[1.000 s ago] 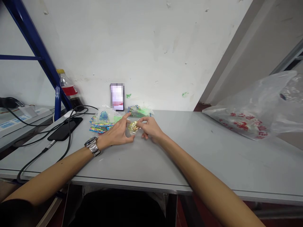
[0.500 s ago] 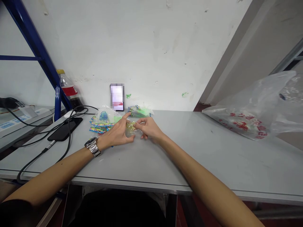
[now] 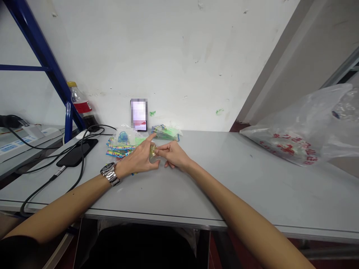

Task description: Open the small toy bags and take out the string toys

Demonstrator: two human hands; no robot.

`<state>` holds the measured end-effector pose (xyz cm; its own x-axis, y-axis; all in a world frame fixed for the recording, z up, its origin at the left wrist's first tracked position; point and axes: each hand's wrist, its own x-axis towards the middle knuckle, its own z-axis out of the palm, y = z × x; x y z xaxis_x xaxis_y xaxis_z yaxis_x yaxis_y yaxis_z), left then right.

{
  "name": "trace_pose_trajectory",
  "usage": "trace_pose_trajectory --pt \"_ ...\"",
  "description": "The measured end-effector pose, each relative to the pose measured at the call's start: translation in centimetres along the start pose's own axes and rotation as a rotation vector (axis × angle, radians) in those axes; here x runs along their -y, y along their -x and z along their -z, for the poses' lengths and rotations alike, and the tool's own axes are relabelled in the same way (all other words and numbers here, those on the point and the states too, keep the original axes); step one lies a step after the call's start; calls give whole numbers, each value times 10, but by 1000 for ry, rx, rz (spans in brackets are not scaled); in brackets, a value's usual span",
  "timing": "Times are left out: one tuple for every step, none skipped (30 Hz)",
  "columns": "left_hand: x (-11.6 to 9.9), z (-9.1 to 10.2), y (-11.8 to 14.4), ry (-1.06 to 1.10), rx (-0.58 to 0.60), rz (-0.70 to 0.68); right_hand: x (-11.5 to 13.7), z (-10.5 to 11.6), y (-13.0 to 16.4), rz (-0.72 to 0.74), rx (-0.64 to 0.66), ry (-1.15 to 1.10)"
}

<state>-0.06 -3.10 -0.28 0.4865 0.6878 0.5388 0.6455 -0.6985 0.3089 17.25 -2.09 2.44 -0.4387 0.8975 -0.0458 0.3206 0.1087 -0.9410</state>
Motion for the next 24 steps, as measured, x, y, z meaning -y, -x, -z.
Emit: trace_pose_trajectory --pt "0 0 0 5 -1 -6 1 1 0 8 17 17" --pt "0 0 0 9 3 -6 1 3 1 14 26 31" --pt "-1 1 0 13 11 -4 2 4 1 18 26 41" --pt "-1 1 0 17 19 -4 3 6 1 22 16 48" --pt "-2 1 -1 22 25 -7 4 7 2 26 5 49" --pt "-3 2 -1 28 29 -15 5 8 2 29 1 41" --pt "-3 2 -1 34 28 -25 4 8 3 32 7 23" --pt "-3 2 -1 38 26 -37 4 8 3 34 24 0" --pt "-4 1 -1 41 23 -48 3 6 3 32 44 -25" --pt "-4 1 -1 40 22 -55 1 4 2 30 66 -44" --pt "-4 1 -1 36 20 -58 0 2 2 30 83 -50" --pt "-4 1 0 28 17 -60 -1 0 2 25 92 -37" --pt "-4 0 0 20 15 -62 -2 -2 2 25 105 -13" --pt "-4 0 0 11 11 -62 -2 -4 2 24 106 13" --pt "-4 0 0 5 8 -63 -2 -4 2 24 99 36" --pt "-4 0 0 1 5 -67 -1 -4 2 25 84 53" --pt "-3 0 0 -1 3 -70 0 -2 2 26 56 63" --pt "-3 0 0 -3 -1 -72 2 -1 3 25 24 69" --pt "-3 0 0 -6 -5 -72 3 1 3 23 -7 72" --pt "-3 0 0 -11 -11 -71 4 3 3 20 -31 73" --pt "-3 1 0 -14 -17 -69 5 5 3 19 -43 73" --pt "-3 1 0 -16 -23 -66 5 6 3 17 -44 73" --pt "-3 1 0 -14 -25 -64 4 6 3 17 -37 73" --pt "-4 1 0 -9 -23 -64 4 6 3 18 -23 71"
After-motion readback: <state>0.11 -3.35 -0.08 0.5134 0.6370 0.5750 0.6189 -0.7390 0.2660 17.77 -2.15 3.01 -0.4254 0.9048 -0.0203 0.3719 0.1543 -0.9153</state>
